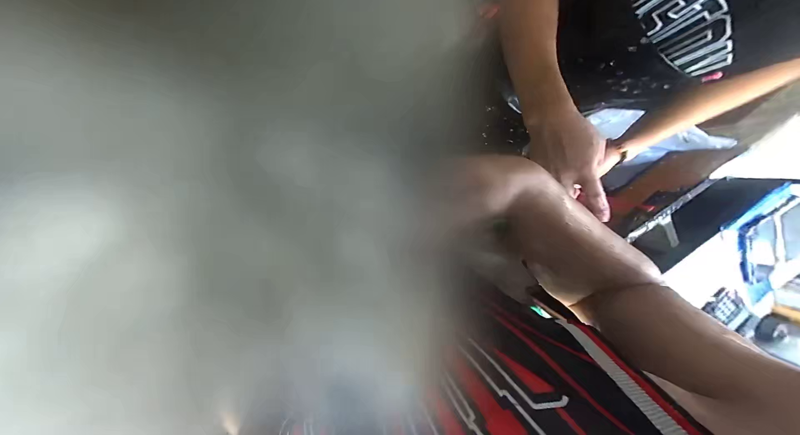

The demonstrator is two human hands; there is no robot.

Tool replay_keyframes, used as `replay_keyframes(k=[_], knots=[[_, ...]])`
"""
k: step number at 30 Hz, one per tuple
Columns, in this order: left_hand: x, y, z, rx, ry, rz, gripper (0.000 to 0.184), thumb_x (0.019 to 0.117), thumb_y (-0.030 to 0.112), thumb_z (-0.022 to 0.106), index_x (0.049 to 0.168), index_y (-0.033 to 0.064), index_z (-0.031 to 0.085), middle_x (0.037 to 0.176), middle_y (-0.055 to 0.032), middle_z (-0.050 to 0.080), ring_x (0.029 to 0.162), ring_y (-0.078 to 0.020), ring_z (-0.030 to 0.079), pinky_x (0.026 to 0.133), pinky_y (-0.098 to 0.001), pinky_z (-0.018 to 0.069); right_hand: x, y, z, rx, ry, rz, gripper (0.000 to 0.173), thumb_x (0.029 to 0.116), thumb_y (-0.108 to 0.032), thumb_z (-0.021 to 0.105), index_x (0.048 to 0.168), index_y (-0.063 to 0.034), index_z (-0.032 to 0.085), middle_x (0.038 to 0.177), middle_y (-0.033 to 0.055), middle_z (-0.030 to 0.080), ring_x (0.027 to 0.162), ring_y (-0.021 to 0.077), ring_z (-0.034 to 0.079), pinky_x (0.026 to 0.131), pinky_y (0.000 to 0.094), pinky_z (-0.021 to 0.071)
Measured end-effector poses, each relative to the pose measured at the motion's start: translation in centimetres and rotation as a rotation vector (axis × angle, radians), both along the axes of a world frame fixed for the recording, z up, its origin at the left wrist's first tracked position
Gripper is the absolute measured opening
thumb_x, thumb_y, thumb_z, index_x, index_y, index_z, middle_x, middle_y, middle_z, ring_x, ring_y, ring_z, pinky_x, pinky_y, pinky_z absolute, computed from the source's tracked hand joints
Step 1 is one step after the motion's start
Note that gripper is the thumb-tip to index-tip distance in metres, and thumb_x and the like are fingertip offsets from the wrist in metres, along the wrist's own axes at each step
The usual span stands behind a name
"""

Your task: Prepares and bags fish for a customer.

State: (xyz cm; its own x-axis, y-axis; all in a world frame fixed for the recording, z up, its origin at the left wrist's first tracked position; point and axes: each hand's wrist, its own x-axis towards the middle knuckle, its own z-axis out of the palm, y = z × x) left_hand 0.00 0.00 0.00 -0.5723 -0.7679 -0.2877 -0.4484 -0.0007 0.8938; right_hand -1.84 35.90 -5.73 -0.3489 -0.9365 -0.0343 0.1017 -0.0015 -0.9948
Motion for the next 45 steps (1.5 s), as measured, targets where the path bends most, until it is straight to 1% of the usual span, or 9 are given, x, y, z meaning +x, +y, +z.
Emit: replay_keyframes(k=[3, 9, 14, 20, 24, 28, 32, 39, 45], knots=[[4.5, -8.8, -5.8, -0.111, 0.217, -0.637, 0.022, 0.0994, -0.007, 0.034, 0.114, -0.0115, 0.049, 0.096, -0.0029, 0.058, 0.085, 0.0006, 0.058, 0.08, -0.013, 0.0484, -0.7, 3.9, -5.8, 0.429, -0.042, -0.318, 0.03, 0.1064, -0.026, 0.056, 0.116, -0.0044, 0.074, 0.099, 0.01, 0.076, 0.085, 0.0187, 0.073, 0.078, 0.04, 0.0626], [2.9, -5.8, -3.0, -0.097, -0.02, -0.217, 0.017, 0.0998, -0.012, 0.037, 0.09, -0.0088, 0.051, 0.073, -0.0059, 0.055, 0.067, -0.0096, 0.059, 0.067, -0.0228, 0.0536, 1.6, 5.3, -9.3, 1.065, -0.371, -0.486, 0.038, 0.1071, -0.026, 0.055, 0.12, 0.0077, 0.066, 0.114, 0.0241, 0.069, 0.099, 0.0331, 0.068, 0.094, 0.0528, 0.0519], [1.6, -2.6, -1.0, -0.231, -0.119, -0.189, 0.029, 0.0867, -0.024, 0.044, 0.071, 0.0014, 0.041, 0.056, 0.0, 0.044, 0.048, -0.0049, 0.047, 0.049, -0.0156, 0.0444, 2.3, 4.5, -10.5, 1.018, -0.602, -0.516, 0.037, 0.11, -0.026, 0.047, 0.125, 0.0043, 0.064, 0.111, 0.0168, 0.069, 0.089, 0.021, 0.063, 0.085, 0.0403, 0.0512], [0.8, -1.6, -0.5, -0.2, -0.004, -0.123, 0.035, 0.1011, -0.013, 0.037, 0.07, 0.0015, 0.042, 0.052, -0.0035, 0.043, 0.041, -0.0075, 0.041, 0.039, -0.0162, 0.0329, 1.5, 3.9, -10.7, 1.02, -0.635, -0.451, 0.053, 0.11, -0.045, 0.043, 0.124, 0.0004, 0.066, 0.111, 0.0127, 0.07, 0.086, 0.0181, 0.061, 0.079, 0.0375, 0.0496], [1.5, -6.1, -3.1, -0.206, -0.041, -0.319, 0.039, 0.0986, -0.01, 0.045, 0.064, 0.0072, 0.044, 0.049, 0.0046, 0.042, 0.041, 0.001, 0.036, 0.043, -0.0119, 0.0319, 1.6, 3.0, -10.4, 0.951, -0.637, -0.595, 0.047, 0.1043, -0.041, 0.06, 0.125, 0.0022, 0.063, 0.105, 0.016, 0.065, 0.082, 0.0205, 0.059, 0.078, 0.0392, 0.0517], [2.7, -13.6, -8.2, -0.221, 0.261, -0.705, 0.012, 0.0964, -0.007, 0.052, 0.086, -0.0011, 0.054, 0.07, 0.0042, 0.055, 0.057, 0.0039, 0.052, 0.053, -0.0112, 0.0435, 0.0, 1.3, -10.7, 0.753, -0.538, -0.813, 0.031, 0.1008, -0.022, 0.067, 0.116, 0.0053, 0.063, 0.101, 0.016, 0.063, 0.079, 0.0193, 0.056, 0.075, 0.0395, 0.0511], [1.8, -4.5, -3.4, -0.163, 0.019, -0.15, 0.014, 0.1, -0.001, 0.054, 0.089, 0.0065, 0.052, 0.071, 0.0013, 0.054, 0.054, -0.0031, 0.051, 0.051, -0.0157, 0.0456, -3.1, -0.4, -10.6, 0.711, -0.513, -0.739, 0.024, 0.0981, -0.016, 0.069, 0.113, 0.0025, 0.067, 0.099, 0.0125, 0.064, 0.078, 0.0164, 0.055, 0.071, 0.0358, 0.0495], [2.3, 5.5, 2.4, -0.16, -0.101, -0.15, 0.021, 0.1083, 0.002, 0.034, 0.091, 0.0037, 0.045, 0.068, 0.0019, 0.041, 0.048, -0.0009, 0.04, 0.045, -0.0128, 0.035, -2.1, -0.3, -10.0, 0.899, -0.603, -0.736, 0.028, 0.1004, -0.016, 0.064, 0.121, 0.0018, 0.061, 0.091, 0.009, 0.056, 0.067, 0.0139, 0.047, 0.063, 0.0311, 0.0452], [4.8, -3.4, -3.0, -0.179, 0.036, -0.39, 0.01, 0.1074, 0.016, 0.049, 0.104, 0.007, 0.051, 0.077, 0.0055, 0.055, 0.057, 0.0002, 0.054, 0.052, -0.018, 0.0486, -1.5, -1.7, -8.8, 1.222, -0.589, -0.692, 0.032, 0.0971, -0.009, 0.063, 0.125, 0.0051, 0.061, 0.127, 0.023, 0.06, 0.108, 0.0312, 0.062, 0.091, 0.0476, 0.0507]])
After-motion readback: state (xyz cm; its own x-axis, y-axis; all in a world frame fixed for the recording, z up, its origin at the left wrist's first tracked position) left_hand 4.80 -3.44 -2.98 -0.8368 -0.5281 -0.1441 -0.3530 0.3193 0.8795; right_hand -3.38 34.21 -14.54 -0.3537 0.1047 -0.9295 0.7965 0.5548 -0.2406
